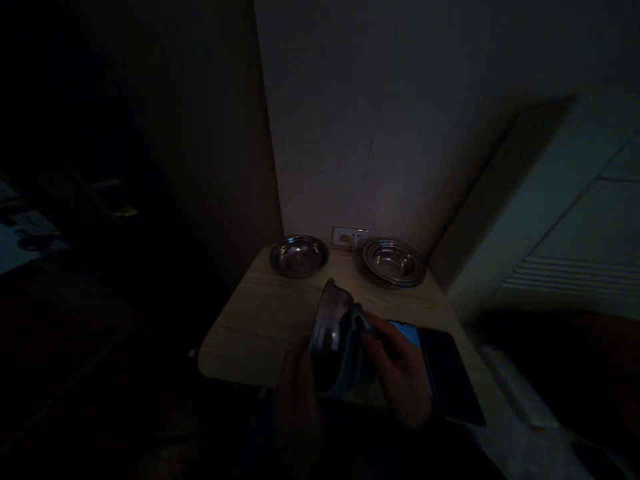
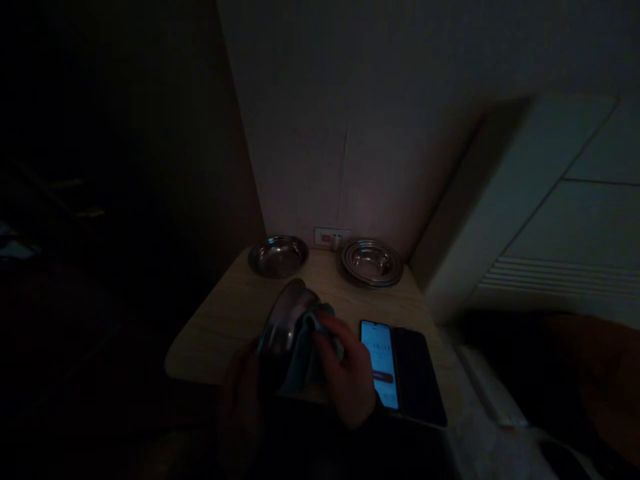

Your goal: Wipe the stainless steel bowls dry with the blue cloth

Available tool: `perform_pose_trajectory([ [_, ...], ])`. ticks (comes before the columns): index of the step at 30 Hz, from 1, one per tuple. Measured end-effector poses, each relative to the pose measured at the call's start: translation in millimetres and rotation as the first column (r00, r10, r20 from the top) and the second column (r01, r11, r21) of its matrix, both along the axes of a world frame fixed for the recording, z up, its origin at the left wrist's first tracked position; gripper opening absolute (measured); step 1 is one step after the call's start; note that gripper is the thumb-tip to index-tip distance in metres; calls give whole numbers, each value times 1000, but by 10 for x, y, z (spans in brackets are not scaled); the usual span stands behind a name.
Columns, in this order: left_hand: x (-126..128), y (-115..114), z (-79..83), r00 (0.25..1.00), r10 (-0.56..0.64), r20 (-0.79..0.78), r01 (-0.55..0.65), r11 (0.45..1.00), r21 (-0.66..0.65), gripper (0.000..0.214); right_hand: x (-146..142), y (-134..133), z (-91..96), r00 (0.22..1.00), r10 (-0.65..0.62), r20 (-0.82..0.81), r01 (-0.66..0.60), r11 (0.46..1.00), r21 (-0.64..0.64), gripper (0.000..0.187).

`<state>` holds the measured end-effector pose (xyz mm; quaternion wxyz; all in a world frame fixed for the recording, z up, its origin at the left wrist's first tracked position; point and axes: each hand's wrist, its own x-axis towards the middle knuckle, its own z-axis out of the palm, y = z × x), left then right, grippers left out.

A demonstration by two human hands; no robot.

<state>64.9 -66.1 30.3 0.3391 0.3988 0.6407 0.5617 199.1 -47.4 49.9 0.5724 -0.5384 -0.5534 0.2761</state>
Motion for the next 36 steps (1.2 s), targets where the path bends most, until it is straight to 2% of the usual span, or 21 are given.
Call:
perform_pose_trajectory([
  [3,24,18,11,1000,19,-24,-20,999,-31,39,-63,-50,-34,995,12,97,-23,992,121,21],
  [6,43,15,-30,999,34,-39,-36,997,-62,40,-128,-127,-81,981,-6,195,-28,985,169,23],
  [10,39,-58,-139,982,47,-181,-37,998,56,35,-199,-219,-105,956,-84,282,22,976,218,30],
  [13,75,-133,-227,971,79,-224,-53,991,120,30,-211,-170,-13,940,-110,322,36,973,226,29],
  [16,143,-152,-276,968,95,-231,-64,988,140,35,-201,-34,132,941,-78,328,15,981,191,20],
  [19,169,-124,-313,974,100,-205,-84,993,84,37,-210,34,209,946,-42,323,-15,985,174,16],
  [22,140,-111,-347,968,128,-216,-107,989,105,35,-228,20,211,934,4,357,-70,983,172,23],
  [24,119,-108,-336,968,122,-217,-98,988,122,36,-224,29,211,935,25,353,-92,980,175,21],
  [27,113,-84,-253,981,78,-177,-67,995,69,41,-206,66,231,957,17,291,-74,979,188,13],
  [32,129,-42,-152,990,65,-122,-58,996,61,38,-193,48,242,946,70,318,-123,981,149,21],
  [36,120,-54,-195,987,58,-152,-53,998,38,39,-178,77,231,968,17,251,-59,985,160,10],
])
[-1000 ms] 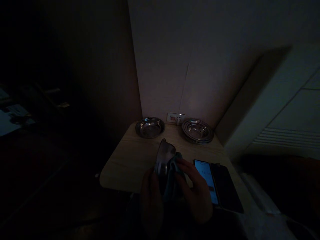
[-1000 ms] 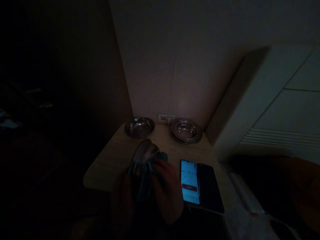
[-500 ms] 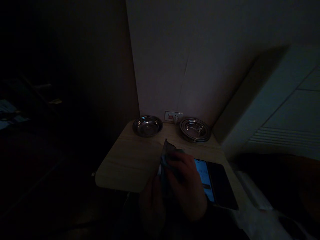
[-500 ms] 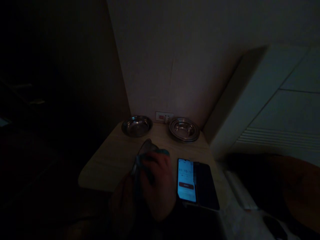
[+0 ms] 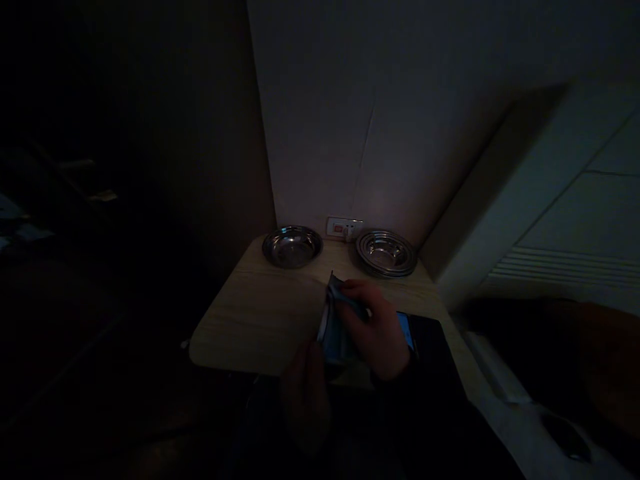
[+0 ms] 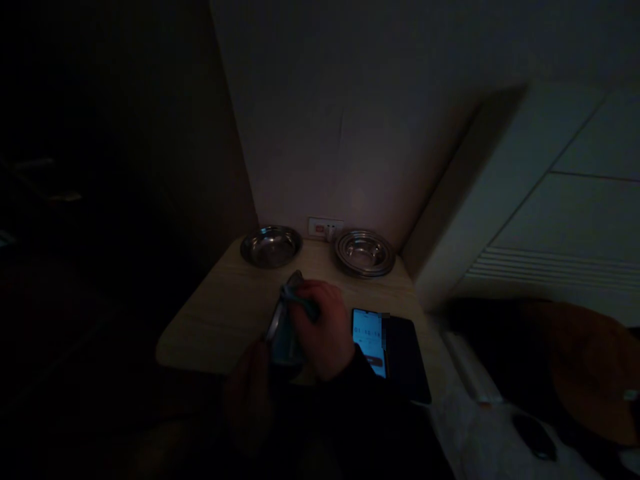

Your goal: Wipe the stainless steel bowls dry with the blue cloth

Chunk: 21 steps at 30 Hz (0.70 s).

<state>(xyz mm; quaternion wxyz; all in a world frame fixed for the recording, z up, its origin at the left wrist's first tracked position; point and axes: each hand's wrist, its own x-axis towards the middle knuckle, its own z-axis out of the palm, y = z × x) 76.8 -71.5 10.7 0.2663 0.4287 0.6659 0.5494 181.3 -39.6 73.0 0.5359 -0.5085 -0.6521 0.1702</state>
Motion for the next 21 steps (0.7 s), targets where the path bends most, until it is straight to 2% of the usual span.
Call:
perform_pose_trajectory([
  [4,9,-15,-98,998,2,-62,-1,1000,16,37,-25,-22,-5,997,60,46,-60,998,-15,18],
  [7,13,-27,-166,996,-24,-91,28,999,43,34,-52,-19,21,997,66,30,-66,998,-9,11],
  [10,-17,-49,-213,979,43,-201,-7,984,179,33,-73,0,59,997,66,43,-65,998,-18,14],
  [15,-30,-51,-275,964,20,-264,44,971,234,30,-91,11,80,997,67,49,-64,997,-52,13],
  [18,-1,-46,-350,954,67,-291,20,958,285,28,-106,-8,62,996,60,71,-56,997,-60,16],
  [19,4,-47,-381,940,118,-320,-6,944,331,27,-108,-10,57,993,68,92,-63,996,-64,17],
  [20,4,-49,-412,899,213,-382,-36,906,423,28,-108,-7,54,991,76,107,-69,996,-63,16],
  [21,-1,-50,-438,890,232,-392,-41,898,438,30,-106,0,54,991,77,106,-72,996,-55,15],
])
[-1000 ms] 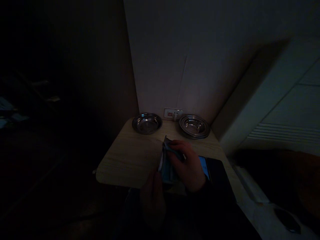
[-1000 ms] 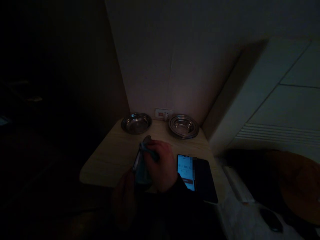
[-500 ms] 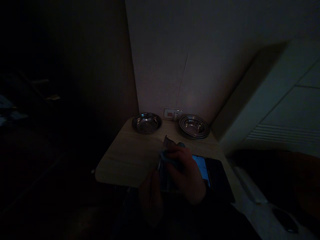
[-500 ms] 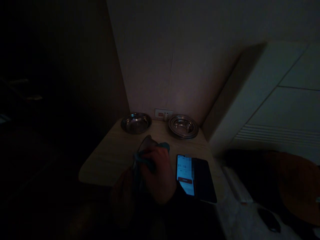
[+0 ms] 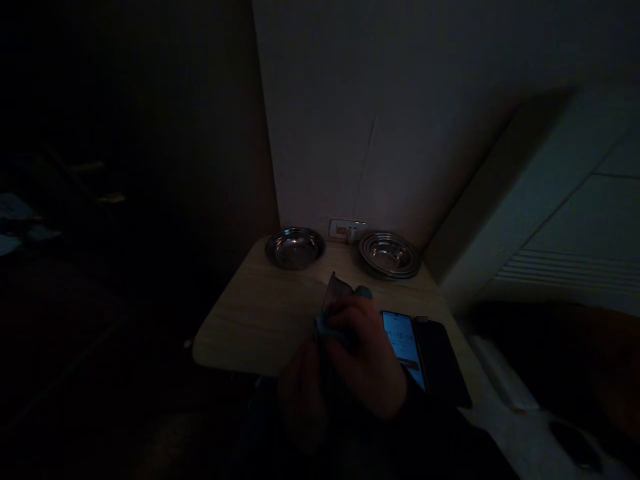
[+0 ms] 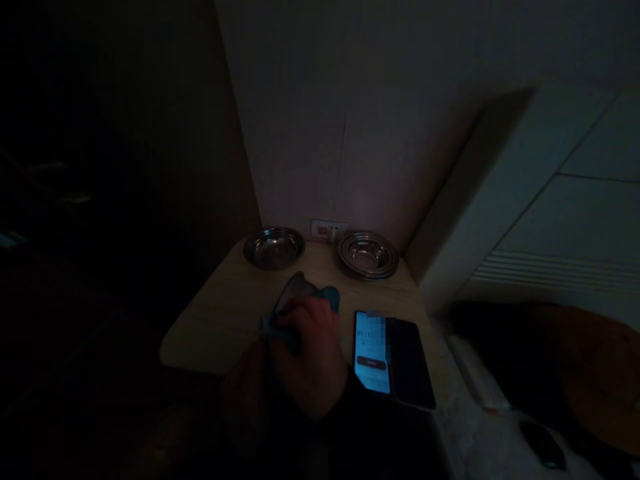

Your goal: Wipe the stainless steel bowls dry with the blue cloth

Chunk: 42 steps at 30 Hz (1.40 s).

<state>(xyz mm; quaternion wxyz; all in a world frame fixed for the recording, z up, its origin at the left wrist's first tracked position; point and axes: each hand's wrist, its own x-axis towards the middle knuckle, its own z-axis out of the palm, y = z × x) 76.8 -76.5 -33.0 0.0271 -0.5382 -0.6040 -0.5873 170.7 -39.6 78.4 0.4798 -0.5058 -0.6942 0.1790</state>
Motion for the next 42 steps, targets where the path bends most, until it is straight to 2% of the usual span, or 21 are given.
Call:
perform_pose_trajectory([
  [3,-27,7,-38,998,8,-66,-4,999,52,30,11,25,8,999,-11,-44,13,1000,29,11],
  [7,-33,9,-22,992,-17,-127,24,998,56,28,46,63,21,1000,17,-5,-17,1000,10,18],
  [11,9,-26,4,988,-23,-154,31,998,50,25,105,149,31,996,5,-89,-7,1000,-25,7],
  [17,-13,-2,87,977,29,-212,6,986,167,19,118,131,44,998,38,-52,-40,999,-38,12],
  [20,-26,14,101,979,10,-204,16,992,129,19,115,143,48,996,27,-86,-32,998,-50,7],
  [24,-35,9,62,990,46,-136,-35,996,80,19,42,37,42,1000,14,-14,-14,1000,-28,13],
  [27,-46,36,50,995,13,-95,-6,997,70,20,14,64,66,999,29,15,-29,1000,-10,12],
  [30,-49,75,90,998,36,45,-34,999,-42,25,96,254,89,995,-12,-101,2,995,-96,5],
  [33,-39,72,164,970,29,240,21,978,-206,26,251,366,46,940,-106,-325,17,964,-265,18],
  [36,-18,32,266,903,59,425,91,942,-324,28,375,284,-66,857,-173,-485,20,952,-304,25],
  [38,-14,11,346,872,110,477,85,926,-367,35,411,181,-140,840,-179,-512,26,956,-292,26],
  [39,-20,6,381,856,95,508,143,901,-409,36,415,132,-169,843,-177,-509,28,957,-287,26],
  [42,-57,8,422,858,64,510,191,881,-432,37,394,28,-217,868,-176,-464,53,963,-266,25],
])
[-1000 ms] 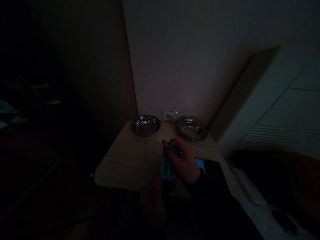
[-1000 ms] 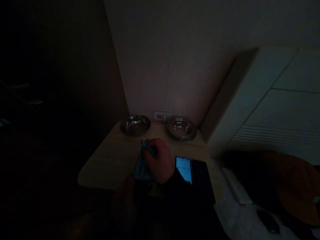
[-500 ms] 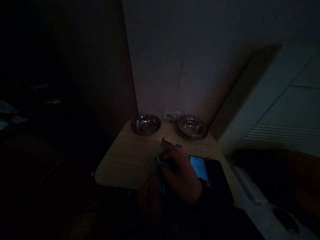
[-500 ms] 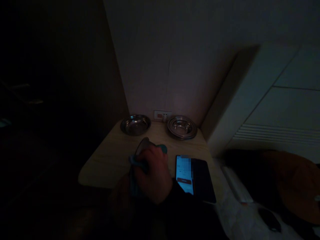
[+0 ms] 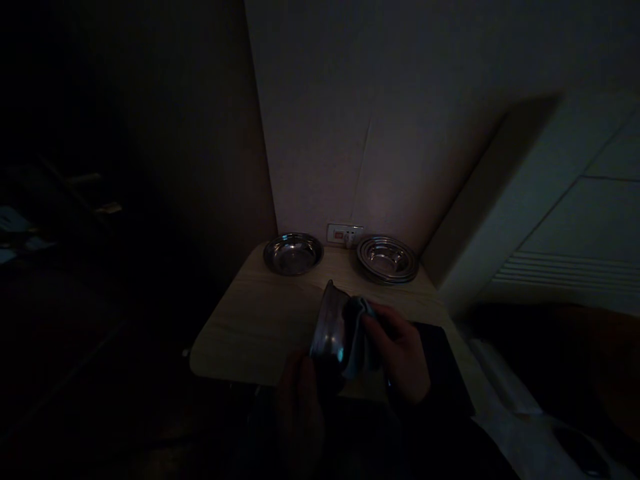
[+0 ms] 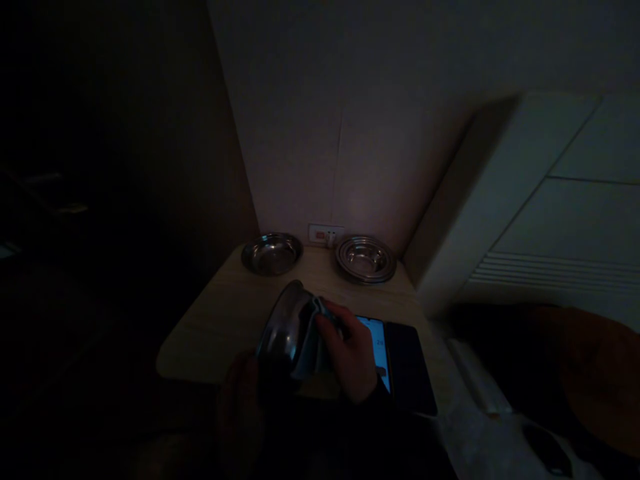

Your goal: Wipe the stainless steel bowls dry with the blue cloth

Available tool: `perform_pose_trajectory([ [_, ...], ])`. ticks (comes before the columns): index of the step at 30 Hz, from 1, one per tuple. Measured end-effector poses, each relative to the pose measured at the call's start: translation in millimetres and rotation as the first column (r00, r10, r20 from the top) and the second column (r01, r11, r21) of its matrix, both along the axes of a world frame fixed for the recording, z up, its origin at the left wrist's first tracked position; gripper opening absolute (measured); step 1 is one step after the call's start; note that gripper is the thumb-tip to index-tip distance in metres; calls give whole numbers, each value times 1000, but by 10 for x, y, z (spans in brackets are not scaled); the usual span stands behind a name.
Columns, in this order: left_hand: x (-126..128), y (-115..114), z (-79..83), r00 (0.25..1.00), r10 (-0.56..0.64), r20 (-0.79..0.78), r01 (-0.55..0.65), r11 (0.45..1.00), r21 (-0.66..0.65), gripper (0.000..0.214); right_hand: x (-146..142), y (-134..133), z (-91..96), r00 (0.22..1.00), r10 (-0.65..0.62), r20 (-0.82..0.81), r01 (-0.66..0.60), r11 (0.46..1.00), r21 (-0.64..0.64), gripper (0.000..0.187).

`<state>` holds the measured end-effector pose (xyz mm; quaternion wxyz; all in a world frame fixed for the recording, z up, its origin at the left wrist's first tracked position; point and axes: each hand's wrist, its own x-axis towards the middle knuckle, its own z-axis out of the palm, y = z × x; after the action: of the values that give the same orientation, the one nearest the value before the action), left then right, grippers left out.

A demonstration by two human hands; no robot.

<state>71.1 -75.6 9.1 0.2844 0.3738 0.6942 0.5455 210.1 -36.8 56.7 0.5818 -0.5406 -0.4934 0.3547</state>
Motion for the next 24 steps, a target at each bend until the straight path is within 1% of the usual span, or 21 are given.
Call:
perform_pose_trajectory([
  [1,-11,0,-16,999,-19,-35,20,999,25,36,-12,-24,-7,1000,-5,27,5,1000,19,23],
  [2,-17,-2,-45,994,-38,-107,46,996,76,34,-26,-47,-12,998,-8,56,6,999,46,22],
  [4,-14,-18,-126,952,-37,-303,106,971,215,30,-58,-103,-17,991,-15,130,-1,993,122,20],
  [5,-7,-30,-168,915,-1,-403,128,949,289,28,-76,-140,-19,984,-19,177,-10,987,162,20],
  [8,13,-71,-242,835,65,-547,181,905,384,24,-140,-266,-10,942,-62,331,-29,964,264,21],
  [9,15,-80,-245,791,80,-606,216,891,400,24,-160,-297,0,922,-79,379,-38,956,292,23],
  [10,15,-86,-239,729,115,-674,250,873,419,24,-178,-314,17,901,-85,426,-58,948,313,25],
  [12,15,-84,-210,579,215,-786,302,839,452,27,-200,-289,63,863,-70,501,-111,940,322,27],
  [13,17,-77,-195,523,265,-810,304,830,467,27,-205,-248,90,854,-53,518,-129,942,310,26],
  [14,21,-68,-181,497,300,-814,292,826,483,27,-208,-195,116,856,-42,515,-131,946,295,22],
  [17,49,-42,-167,478,337,-811,286,814,507,25,-224,-62,167,904,-49,426,-75,960,269,11],
  [19,67,-37,-183,492,346,-799,251,822,511,24,-251,-52,171,921,-38,388,-72,961,265,13],
  [21,68,-43,-216,508,356,-784,204,835,511,23,-274,-80,165,918,-5,396,-103,963,251,19],
  [23,48,-54,-258,526,335,-782,204,843,498,25,-275,-89,164,915,13,404,-120,964,239,19],
  [24,31,-60,-279,532,313,-787,219,846,485,26,-268,-80,166,920,9,392,-111,965,237,14],
])
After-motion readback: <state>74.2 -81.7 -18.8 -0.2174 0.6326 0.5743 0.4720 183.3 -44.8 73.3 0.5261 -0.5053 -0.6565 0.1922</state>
